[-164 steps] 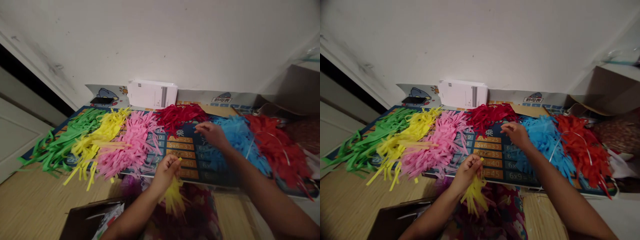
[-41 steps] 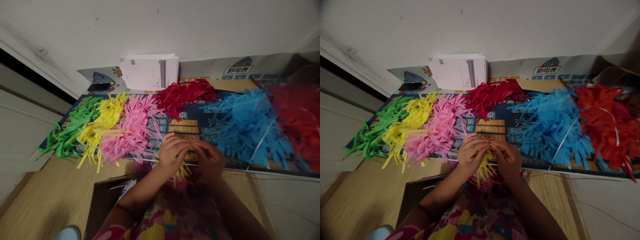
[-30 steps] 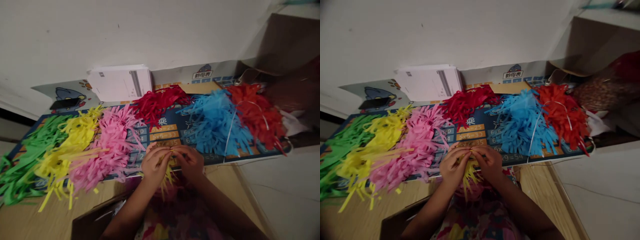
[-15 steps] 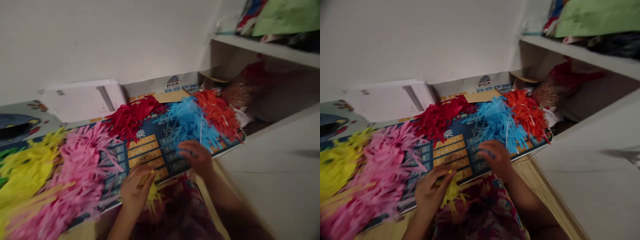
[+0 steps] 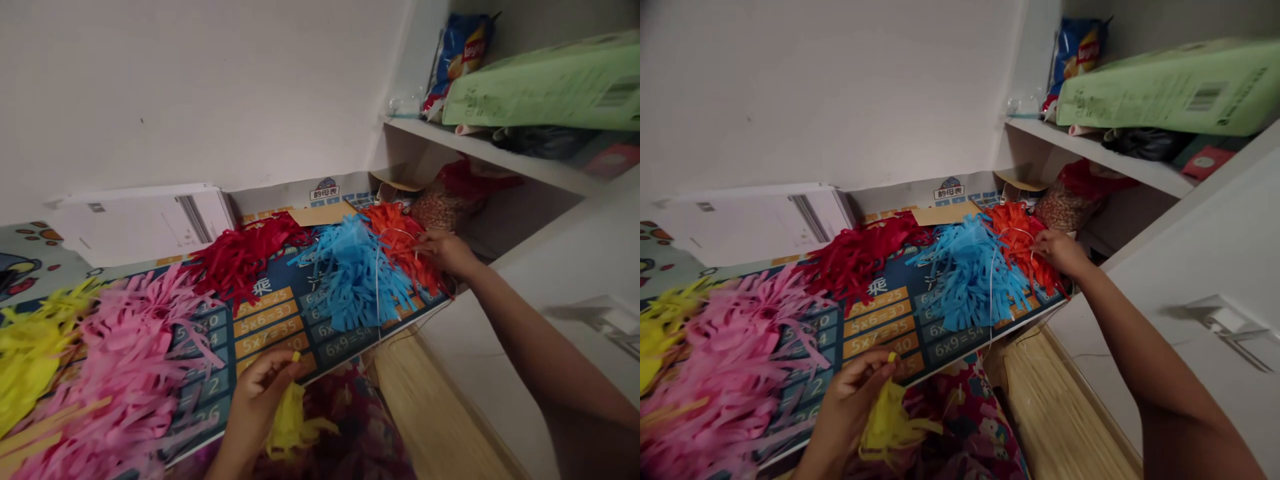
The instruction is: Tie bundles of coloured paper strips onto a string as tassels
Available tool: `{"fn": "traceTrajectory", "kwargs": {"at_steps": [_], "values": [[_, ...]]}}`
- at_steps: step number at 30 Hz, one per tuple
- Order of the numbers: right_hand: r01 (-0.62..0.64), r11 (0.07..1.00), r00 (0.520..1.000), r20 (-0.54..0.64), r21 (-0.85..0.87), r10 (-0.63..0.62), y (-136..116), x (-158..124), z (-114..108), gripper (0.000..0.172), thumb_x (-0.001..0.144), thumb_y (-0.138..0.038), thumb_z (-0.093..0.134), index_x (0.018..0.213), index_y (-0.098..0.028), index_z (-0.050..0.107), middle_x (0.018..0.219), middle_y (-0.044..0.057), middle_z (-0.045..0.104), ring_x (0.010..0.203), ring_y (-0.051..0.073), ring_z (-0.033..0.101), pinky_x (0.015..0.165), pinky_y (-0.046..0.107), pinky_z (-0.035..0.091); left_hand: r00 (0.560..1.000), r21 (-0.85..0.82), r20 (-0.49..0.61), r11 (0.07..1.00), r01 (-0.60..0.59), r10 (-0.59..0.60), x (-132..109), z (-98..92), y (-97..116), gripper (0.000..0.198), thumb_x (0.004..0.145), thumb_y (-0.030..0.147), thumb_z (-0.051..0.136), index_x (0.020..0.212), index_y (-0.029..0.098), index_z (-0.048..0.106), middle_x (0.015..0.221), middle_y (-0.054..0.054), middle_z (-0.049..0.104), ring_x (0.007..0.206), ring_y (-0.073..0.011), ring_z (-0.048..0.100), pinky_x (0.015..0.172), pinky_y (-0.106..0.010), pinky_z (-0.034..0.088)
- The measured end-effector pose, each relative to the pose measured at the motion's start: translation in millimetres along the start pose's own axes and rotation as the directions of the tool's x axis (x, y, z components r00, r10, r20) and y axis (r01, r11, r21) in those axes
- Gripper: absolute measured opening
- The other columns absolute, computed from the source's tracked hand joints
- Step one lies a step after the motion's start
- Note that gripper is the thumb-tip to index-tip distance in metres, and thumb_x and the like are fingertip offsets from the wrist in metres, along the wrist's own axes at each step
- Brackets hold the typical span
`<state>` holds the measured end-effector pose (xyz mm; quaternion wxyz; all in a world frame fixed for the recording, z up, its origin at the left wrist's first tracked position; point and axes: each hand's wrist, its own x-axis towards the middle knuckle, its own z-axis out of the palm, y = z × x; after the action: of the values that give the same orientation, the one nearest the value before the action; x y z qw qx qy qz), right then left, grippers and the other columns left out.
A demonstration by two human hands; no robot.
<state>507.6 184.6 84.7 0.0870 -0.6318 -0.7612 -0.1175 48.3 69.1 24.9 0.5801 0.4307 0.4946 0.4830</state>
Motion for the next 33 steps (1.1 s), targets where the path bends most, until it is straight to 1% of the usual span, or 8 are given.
{"fn": "traceTrajectory", "kwargs": {"at_steps": [4,6,8,11,16,25,29,33], "values": [[-0.120,0.896,0.940,-0.240,0.428,0.241,-20.2,4.8,-14.6,0.021,0.089,-0.029,0.058,0.090,-0.021,0.077,0.106,0.011,0.073,0.099,0.023,0.066,0.088,0.035,0.050,0.978,-0.248,-0.018,0.948,0.199,-0.209,-1.8,4.3,6.0,0.043,0.052,0.042,0.094,0.081,0.017,0.075,0.069,-0.002,0.073,0.060,-0.0121,0.066,0.054,-0.017,0.050],[-0.133,0.809,0.897,-0.278,0.572,0.345,-61.7,3.9,-22.0,0.026,0.091,-0.034,0.055,0.096,-0.019,0.076,0.099,0.011,0.075,0.096,0.023,0.068,0.088,0.036,0.051,0.962,-0.336,-0.048,0.911,0.239,-0.270,-2.5,7.9,10.1,0.048,0.046,0.040,0.096,0.080,0.016,0.074,0.067,-0.001,0.073,0.058,-0.0120,0.066,0.053,-0.017,0.050],[-0.141,0.727,0.917,-0.188,0.672,0.352,-121.5,-1.9,-28.1,0.030,0.092,-0.040,0.055,0.099,-0.019,0.075,0.084,0.008,0.075,0.080,0.021,0.069,0.075,0.033,0.052,0.946,-0.417,-0.061,0.869,0.266,-0.318,-2.2,10.5,13.3,0.052,0.041,0.038,0.098,0.080,0.015,0.073,0.067,-0.001,0.074,0.056,-0.0124,0.067,0.052,-0.018,0.051],[-0.041,0.673,0.997,-0.011,0.738,0.074,-217.3,-19.7,-35.2,0.029,0.090,-0.043,0.056,0.081,-0.022,0.074,0.066,0.001,0.069,0.063,0.018,0.065,0.062,0.028,0.048,0.936,-0.527,-0.069,0.810,0.259,-0.344,-0.5,9.3,15.8,0.055,0.033,0.034,0.099,0.075,0.014,0.070,0.068,-0.002,0.075,0.053,-0.0119,0.067,0.054,-0.020,0.054],[0.164,0.597,0.946,0.047,0.786,-0.321,-311.0,-37.5,-28.5,0.037,0.095,-0.040,0.048,0.070,-0.021,0.068,0.066,0.001,0.067,0.061,0.016,0.060,0.056,0.027,0.040,0.947,-0.600,-0.109,0.780,0.178,-0.301,-6.1,-2.0,17.3,0.051,0.035,0.031,0.099,0.072,0.014,0.068,0.067,0.000,0.074,0.055,-0.0105,0.067,0.058,-0.020,0.055],[0.213,0.607,0.896,0.095,0.766,-0.435,-326.3,-24.6,-17.8,0.034,0.095,-0.037,0.051,0.070,-0.022,0.067,0.064,0.000,0.065,0.060,0.016,0.059,0.056,0.027,0.037,0.986,-0.461,-0.111,0.886,0.056,-0.121,-17.6,-21.8,14.4,0.042,0.051,0.038,0.094,0.076,0.015,0.070,0.062,0.001,0.069,0.057,-0.0107,0.064,0.061,-0.022,0.049],[0.083,0.522,0.888,0.174,0.849,-0.425,-325.4,-22.9,-17.5,0.019,0.088,-0.037,0.061,0.095,-0.022,0.070,0.084,0.003,0.073,0.073,0.019,0.067,0.064,0.029,0.048,0.986,-0.208,-0.157,0.974,-0.087,0.054,-20.5,-22.8,13.5,0.033,0.062,0.036,0.088,0.076,0.015,0.068,0.065,0.001,0.068,0.058,-0.0098,0.059,0.059,-0.021,0.044],[-0.038,0.382,0.876,0.215,0.924,-0.433,-326.8,-26.8,-14.6,0.043,0.082,-0.038,0.067,0.121,-0.020,0.062,0.101,0.007,0.075,0.083,0.022,0.072,0.071,0.032,0.056,0.950,0.129,-0.216,0.971,-0.201,0.226,-23.7,-19.4,6.9,0.023,0.071,0.029,0.080,0.075,0.018,0.060,0.072,-0.002,0.069,0.063,-0.0128,0.061,0.059,-0.023,0.044]]}}
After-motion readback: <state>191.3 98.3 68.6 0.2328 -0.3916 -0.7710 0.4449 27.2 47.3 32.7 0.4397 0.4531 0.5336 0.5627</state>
